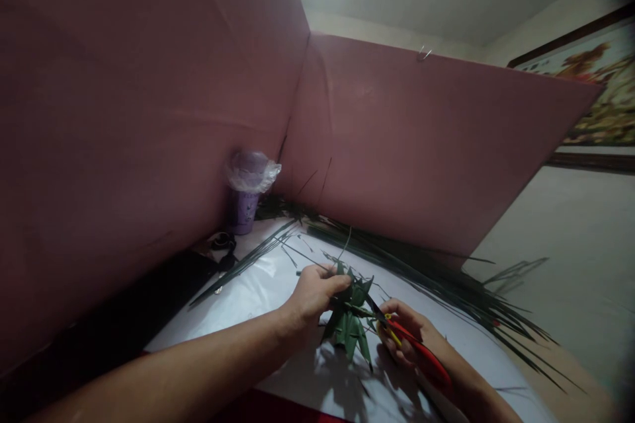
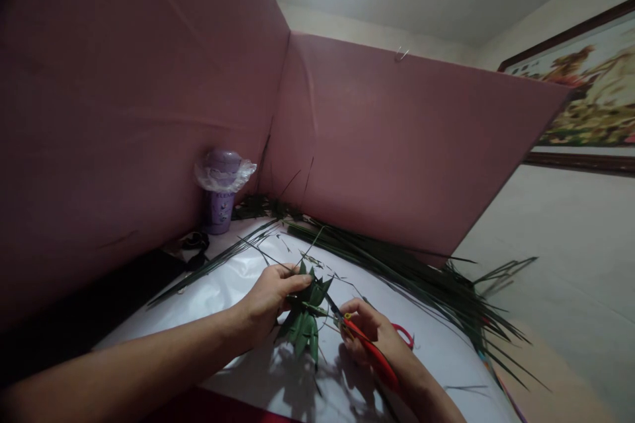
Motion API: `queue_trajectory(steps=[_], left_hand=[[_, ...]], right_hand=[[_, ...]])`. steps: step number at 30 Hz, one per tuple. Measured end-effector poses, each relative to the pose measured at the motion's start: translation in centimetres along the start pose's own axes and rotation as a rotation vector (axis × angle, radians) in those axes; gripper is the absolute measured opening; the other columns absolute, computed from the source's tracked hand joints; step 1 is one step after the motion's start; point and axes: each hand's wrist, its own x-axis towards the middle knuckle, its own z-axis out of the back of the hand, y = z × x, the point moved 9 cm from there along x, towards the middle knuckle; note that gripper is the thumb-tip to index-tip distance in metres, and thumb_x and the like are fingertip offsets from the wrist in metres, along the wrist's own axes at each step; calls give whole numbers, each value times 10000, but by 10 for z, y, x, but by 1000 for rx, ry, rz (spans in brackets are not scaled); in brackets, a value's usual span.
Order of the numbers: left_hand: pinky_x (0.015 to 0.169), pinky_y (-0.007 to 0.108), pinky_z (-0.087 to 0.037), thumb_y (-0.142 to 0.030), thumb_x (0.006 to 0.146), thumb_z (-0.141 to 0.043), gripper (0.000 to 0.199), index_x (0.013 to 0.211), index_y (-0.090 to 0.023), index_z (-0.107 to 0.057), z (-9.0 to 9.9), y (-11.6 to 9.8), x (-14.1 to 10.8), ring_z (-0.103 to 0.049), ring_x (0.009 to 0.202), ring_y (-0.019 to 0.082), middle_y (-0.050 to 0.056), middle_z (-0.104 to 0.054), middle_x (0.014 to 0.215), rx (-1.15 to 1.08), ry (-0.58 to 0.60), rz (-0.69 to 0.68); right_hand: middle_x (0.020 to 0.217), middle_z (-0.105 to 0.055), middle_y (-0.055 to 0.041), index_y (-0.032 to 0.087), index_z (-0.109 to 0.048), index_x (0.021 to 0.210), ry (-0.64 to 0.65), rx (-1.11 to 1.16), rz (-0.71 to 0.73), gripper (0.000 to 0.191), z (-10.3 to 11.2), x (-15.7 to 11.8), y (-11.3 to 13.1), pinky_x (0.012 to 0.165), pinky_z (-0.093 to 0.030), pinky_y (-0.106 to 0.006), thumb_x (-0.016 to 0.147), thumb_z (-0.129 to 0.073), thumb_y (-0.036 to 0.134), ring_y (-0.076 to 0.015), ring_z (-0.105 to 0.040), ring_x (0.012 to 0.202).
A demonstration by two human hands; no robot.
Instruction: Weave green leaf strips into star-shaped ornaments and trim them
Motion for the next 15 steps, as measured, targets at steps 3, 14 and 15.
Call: queue_trajectory(steps=[3,14,15], left_hand=[[545,238,-328,-242,602,-643,143,627,-138,-549,1,-1,-1,-465,514,88,-17,-538,577,10,-12,-1],[559,242,-332,-250,624,-623,146,598,-141,-531,3,2,3,-464,517,91,-23,-519,554,68,-8,-22],[559,244,-331,-252,616,-630,152,593,-141,-529,3,2,3,-465,518,92,-21,-521,555,63,-9,-16]], right_hand=[[619,-459,68,214,-527,864,-49,1,-7,481,3,0,-1,456,-210,-167,578,-799,489,-47,-320,522],[613,-459,70,226,-534,891,-64,-6,-15,332,10,1,-12,437,-212,-158,673,-753,347,-47,-334,510],[616,-459,69,226,-532,894,-64,-14,-8,330,10,1,-11,436,-215,-159,682,-746,359,-48,-332,509]])
